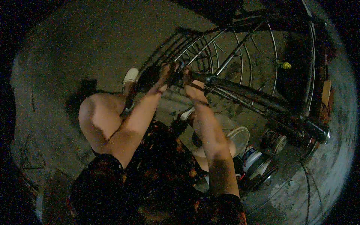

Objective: The person wipes the metal frame of a shelf or stand using a cloth, then rinses and wrings the cloth in a bucket of water before picking up the bucket.

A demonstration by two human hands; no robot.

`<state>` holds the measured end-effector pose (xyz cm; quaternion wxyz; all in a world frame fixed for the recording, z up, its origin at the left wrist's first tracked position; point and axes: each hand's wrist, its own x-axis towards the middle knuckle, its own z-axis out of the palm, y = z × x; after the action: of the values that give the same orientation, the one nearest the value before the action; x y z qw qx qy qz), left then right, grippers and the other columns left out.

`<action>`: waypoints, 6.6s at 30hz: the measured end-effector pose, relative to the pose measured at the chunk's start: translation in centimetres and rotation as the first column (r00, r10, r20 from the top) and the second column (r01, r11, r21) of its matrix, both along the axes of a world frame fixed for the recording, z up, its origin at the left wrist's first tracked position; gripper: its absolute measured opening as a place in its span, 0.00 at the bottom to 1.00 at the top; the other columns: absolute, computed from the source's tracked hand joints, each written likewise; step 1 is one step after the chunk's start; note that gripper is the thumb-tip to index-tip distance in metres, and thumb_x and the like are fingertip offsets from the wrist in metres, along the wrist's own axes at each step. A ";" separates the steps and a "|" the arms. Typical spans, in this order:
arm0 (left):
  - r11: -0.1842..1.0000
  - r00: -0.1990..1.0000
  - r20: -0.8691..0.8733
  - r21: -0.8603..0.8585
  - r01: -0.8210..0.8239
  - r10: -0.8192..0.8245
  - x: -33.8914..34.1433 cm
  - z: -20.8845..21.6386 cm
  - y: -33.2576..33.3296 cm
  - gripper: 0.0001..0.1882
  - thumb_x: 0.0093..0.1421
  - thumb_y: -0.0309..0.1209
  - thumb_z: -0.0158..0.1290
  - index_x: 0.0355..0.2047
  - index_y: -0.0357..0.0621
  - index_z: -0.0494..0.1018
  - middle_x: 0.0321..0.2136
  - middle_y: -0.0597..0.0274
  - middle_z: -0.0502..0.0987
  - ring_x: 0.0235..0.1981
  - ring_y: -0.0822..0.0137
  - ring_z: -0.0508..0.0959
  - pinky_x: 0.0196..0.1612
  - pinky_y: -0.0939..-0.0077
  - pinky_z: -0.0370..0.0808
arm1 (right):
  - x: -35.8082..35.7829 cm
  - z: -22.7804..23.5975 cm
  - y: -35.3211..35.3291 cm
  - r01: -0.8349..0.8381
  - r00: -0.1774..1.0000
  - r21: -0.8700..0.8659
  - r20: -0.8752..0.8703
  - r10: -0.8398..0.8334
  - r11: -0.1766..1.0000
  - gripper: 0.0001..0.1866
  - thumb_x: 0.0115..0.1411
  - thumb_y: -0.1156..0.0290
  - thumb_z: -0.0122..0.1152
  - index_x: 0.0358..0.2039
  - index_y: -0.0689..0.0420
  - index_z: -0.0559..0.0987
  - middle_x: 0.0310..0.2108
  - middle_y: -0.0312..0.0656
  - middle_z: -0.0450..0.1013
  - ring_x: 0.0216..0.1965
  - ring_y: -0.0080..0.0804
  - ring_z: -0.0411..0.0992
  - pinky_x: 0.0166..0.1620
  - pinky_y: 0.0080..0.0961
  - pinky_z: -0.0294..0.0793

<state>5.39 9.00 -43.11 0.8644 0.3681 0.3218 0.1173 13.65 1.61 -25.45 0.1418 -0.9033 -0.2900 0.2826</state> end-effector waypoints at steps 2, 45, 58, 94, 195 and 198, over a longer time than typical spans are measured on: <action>0.853 0.848 0.170 -0.264 -0.451 0.501 0.3 2.6 -3.8 0.24 0.61 0.50 0.41 0.48 0.43 0.63 0.47 0.60 0.70 0.42 0.67 0.71 0.45 0.65 0.67 | 0.3 -2.0 -1.0 0.063 0.998 0.073 -0.011 -0.063 0.995 0.25 0.60 0.46 0.44 0.39 0.55 0.76 0.40 0.51 0.72 0.38 0.48 0.70 0.44 0.38 0.68; 0.870 0.917 0.208 0.299 -0.392 0.341 0.9 5.8 -0.2 0.09 0.57 0.34 0.51 0.29 0.41 0.71 0.27 0.60 0.70 0.30 0.66 0.70 0.32 0.74 0.65 | -0.3 -0.9 0.4 -0.089 0.996 0.110 0.016 0.088 0.990 0.47 0.54 0.29 0.25 0.36 0.63 0.76 0.29 0.58 0.73 0.34 0.53 0.71 0.40 0.44 0.70; 0.772 0.851 -0.326 -0.370 -0.516 0.412 0.4 1.4 -18.3 0.25 0.63 0.45 0.42 0.55 0.43 0.62 0.46 0.55 0.70 0.43 0.61 0.71 0.43 0.69 0.69 | 0.1 0.2 1.5 -0.050 0.982 0.014 -0.184 0.051 0.999 0.38 0.56 0.36 0.42 0.45 0.62 0.73 0.43 0.54 0.71 0.47 0.46 0.67 0.49 0.36 0.64; 0.616 0.887 -0.046 -0.703 -0.355 0.459 0.7 -4.9 -4.7 0.23 0.63 0.46 0.42 0.50 0.43 0.66 0.45 0.59 0.71 0.44 0.62 0.71 0.49 0.69 0.70 | -0.5 -2.7 -1.9 0.704 0.433 0.325 -0.901 -0.019 0.631 0.17 0.64 0.59 0.42 0.44 0.57 0.72 0.44 0.48 0.70 0.50 0.41 0.65 0.54 0.36 0.63; 0.669 0.685 -0.206 0.150 0.728 -0.699 0.9 16.9 1.7 0.24 0.58 0.51 0.47 0.50 0.55 0.69 0.49 0.62 0.66 0.46 0.57 0.68 0.43 0.55 0.73 | -0.9 -2.3 -15.7 0.956 0.026 0.005 -0.997 -0.067 0.293 0.21 0.55 0.54 0.58 0.46 0.51 0.75 0.44 0.39 0.73 0.44 0.34 0.71 0.49 0.36 0.70; 0.671 0.687 -0.590 0.305 0.676 -0.424 3.0 18.8 1.7 0.28 0.55 0.52 0.52 0.52 0.55 0.66 0.53 0.60 0.64 0.48 0.53 0.68 0.47 0.57 0.71 | -0.7 -3.2 -16.9 0.945 0.027 0.007 -0.998 -0.057 0.328 0.22 0.56 0.55 0.58 0.47 0.53 0.74 0.46 0.39 0.72 0.47 0.34 0.69 0.52 0.35 0.68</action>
<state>8.39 10.68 -24.28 0.6248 0.6770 0.3486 -0.1724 12.91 -15.25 -28.66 0.7248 -0.4462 0.1734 0.4955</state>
